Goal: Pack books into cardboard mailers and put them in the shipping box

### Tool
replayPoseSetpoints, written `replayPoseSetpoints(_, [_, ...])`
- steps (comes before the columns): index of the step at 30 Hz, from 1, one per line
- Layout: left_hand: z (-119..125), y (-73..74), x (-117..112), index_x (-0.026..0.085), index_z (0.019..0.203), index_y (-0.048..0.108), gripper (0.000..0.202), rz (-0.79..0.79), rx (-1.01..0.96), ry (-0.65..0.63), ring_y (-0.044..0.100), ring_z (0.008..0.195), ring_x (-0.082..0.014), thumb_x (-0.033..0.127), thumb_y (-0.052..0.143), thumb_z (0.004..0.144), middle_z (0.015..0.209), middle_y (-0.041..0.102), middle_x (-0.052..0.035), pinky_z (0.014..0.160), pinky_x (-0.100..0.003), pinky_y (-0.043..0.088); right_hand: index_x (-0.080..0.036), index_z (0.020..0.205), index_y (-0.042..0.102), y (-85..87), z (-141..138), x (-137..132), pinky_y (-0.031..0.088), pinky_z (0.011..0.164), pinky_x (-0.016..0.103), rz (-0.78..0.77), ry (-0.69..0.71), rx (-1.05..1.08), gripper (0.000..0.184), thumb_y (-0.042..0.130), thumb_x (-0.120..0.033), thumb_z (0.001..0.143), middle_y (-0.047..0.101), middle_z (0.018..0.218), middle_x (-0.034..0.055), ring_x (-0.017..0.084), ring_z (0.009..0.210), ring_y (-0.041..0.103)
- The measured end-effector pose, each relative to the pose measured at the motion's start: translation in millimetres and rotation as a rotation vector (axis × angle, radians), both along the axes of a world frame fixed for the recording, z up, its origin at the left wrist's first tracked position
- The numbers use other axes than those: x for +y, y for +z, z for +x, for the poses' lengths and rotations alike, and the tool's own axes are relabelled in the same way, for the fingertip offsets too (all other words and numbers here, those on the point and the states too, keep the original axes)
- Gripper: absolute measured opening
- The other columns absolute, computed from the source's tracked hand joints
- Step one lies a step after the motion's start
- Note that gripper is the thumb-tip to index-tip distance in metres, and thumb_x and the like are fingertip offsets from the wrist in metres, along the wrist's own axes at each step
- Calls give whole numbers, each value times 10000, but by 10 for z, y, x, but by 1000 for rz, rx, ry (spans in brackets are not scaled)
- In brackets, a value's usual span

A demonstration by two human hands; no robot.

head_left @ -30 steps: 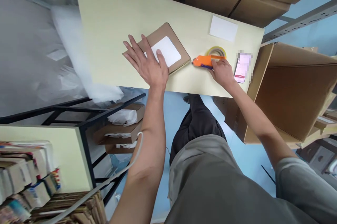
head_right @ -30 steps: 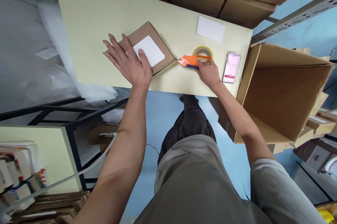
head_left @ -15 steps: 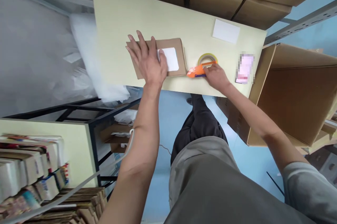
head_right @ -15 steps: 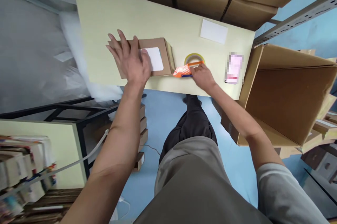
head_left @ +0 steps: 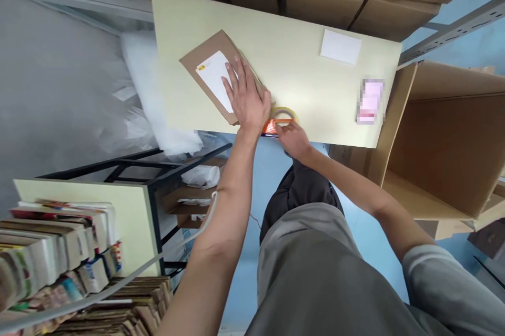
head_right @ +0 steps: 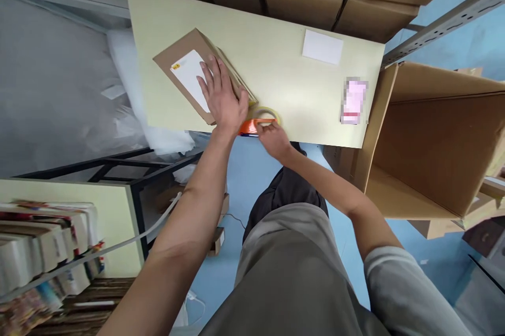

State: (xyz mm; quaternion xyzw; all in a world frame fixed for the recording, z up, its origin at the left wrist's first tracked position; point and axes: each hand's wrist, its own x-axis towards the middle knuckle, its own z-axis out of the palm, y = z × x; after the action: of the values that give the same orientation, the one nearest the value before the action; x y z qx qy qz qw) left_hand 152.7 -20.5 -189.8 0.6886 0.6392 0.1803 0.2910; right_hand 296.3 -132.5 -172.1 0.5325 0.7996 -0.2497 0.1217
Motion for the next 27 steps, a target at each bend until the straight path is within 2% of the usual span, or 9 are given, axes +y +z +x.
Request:
replayPoseSetpoints(2, [5,21,-12,220,1814,321,828,-2,-11,-10,-101,1795,-292,432,612,1068,1932,157,-49,1463,-525,-109,-34,1485,615,42,425,-115,465,1173,426,-47,-56,-64,383,467,-138,1147,849,1200,210,299,1120,775])
replayPoseSetpoints(5, [33,31,-29,189,1814,301,818,7,-3,-22,-93,1800,-291,402,591,1079,1933,152,-58,1459,-530,-128,-27,1401,640,147,1065,-176,482,1126,461,-26,-161,-186,366,545,-274,1149,835,1171,253,349,1122,756])
replayPoseSetpoints(8, [50,28,-36,150,1815,276,840,18,20,-32,-84,1802,-302,387,594,1075,1933,145,-81,1451,-535,-148,-22,1366,630,201,1359,-5,483,1133,499,65,-179,-222,443,470,-389,1176,819,1127,262,366,1080,749])
replayPoseSetpoints(10, [46,28,-38,182,1816,295,834,17,5,-37,-86,1800,-303,412,598,1074,1933,150,-66,1457,-530,-130,-4,1435,574,167,1310,207,485,1149,521,129,-188,-210,525,374,-427,1197,811,1117,250,363,1073,753])
replayPoseSetpoints(12, [36,35,-41,219,1816,310,826,15,-17,-40,-86,1798,-299,447,596,1076,1933,158,-48,1462,-532,-106,13,1480,525,107,1143,438,488,1155,544,188,-195,-177,596,255,-446,1213,805,1100,240,361,1075,760])
replayPoseSetpoints(15, [25,53,-46,199,1819,305,841,8,-8,-49,-82,1797,-308,479,587,1078,1930,167,-72,1461,-540,-94,43,1498,498,72,842,721,479,1171,566,234,-190,-122,633,179,-425,1216,804,1104,256,368,1113,767])
replayPoseSetpoints(18, [28,68,-45,156,1812,315,830,9,9,-59,-60,1799,-320,482,556,1088,1926,175,-106,1458,-540,-93,52,1438,556,160,581,876,467,1188,569,199,-196,-138,557,272,-367,1205,812,1115,288,371,1116,784])
replayPoseSetpoints(22, [45,66,-31,137,1807,317,815,36,14,-65,0,1805,-326,475,516,1092,1915,215,-124,1455,-562,-86,60,1350,628,346,307,927,461,1216,537,131,-259,-182,436,446,-288,1160,820,1139,318,360,1100,811])
replayPoseSetpoints(27, [90,60,-8,128,1802,327,815,68,9,-21,31,1804,-335,475,503,1085,1907,234,-140,1462,-590,-33,53,1304,686,468,129,960,508,1175,521,92,-350,-183,416,520,-288,1131,809,1187,341,382,1132,814])
